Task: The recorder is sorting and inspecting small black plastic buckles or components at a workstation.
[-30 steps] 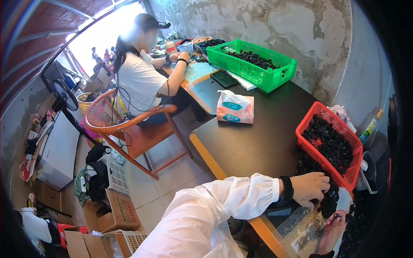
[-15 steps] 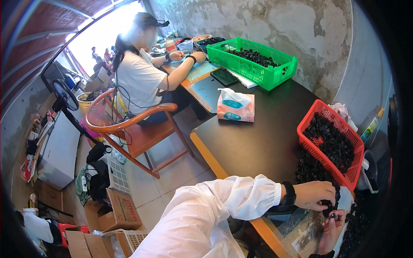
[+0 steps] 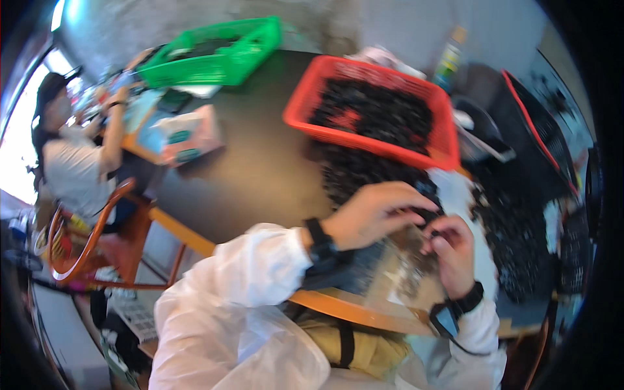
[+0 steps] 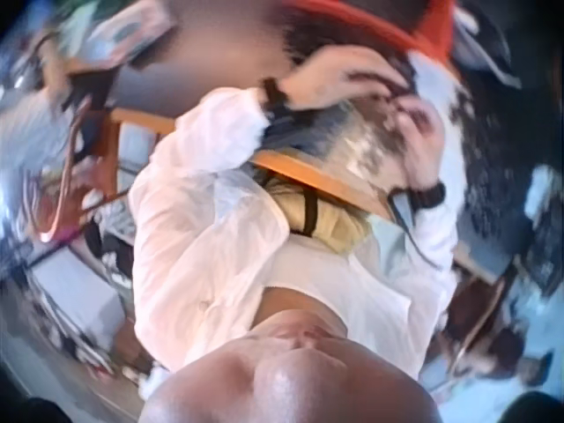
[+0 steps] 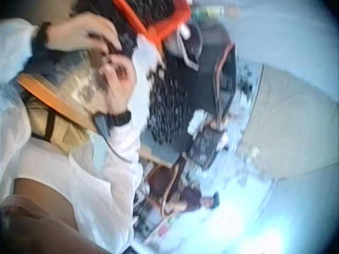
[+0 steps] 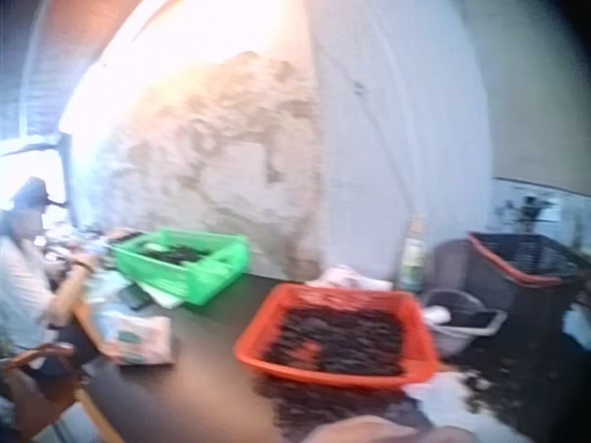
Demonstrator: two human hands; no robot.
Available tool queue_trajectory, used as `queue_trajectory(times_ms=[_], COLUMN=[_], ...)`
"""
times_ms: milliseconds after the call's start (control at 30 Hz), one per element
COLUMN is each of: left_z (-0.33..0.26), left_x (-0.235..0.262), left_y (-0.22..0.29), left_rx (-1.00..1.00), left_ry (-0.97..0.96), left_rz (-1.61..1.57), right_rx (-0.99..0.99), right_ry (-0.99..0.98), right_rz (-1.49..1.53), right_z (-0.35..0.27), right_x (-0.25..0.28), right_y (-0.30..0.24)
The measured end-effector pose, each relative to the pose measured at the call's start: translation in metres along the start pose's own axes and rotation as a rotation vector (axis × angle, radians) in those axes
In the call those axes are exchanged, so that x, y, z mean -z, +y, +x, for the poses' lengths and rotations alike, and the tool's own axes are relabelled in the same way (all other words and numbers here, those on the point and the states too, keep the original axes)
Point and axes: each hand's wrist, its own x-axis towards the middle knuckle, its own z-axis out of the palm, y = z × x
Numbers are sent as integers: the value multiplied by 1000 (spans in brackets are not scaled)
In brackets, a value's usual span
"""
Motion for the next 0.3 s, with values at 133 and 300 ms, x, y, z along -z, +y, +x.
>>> queue_trajectory(times_ms=[133, 300], left_z=[-3, -2], left_x=[-11, -17], left_y=[-3, 3], left_rx=[305, 427], left_ry=[-7, -67], left_rz=[-370, -372], right_rx=[-12, 65], right_ry=[23, 85], right_rz=[39, -60], right_z=[-2, -8], right_x=[5, 9], right_y=[-2, -2])
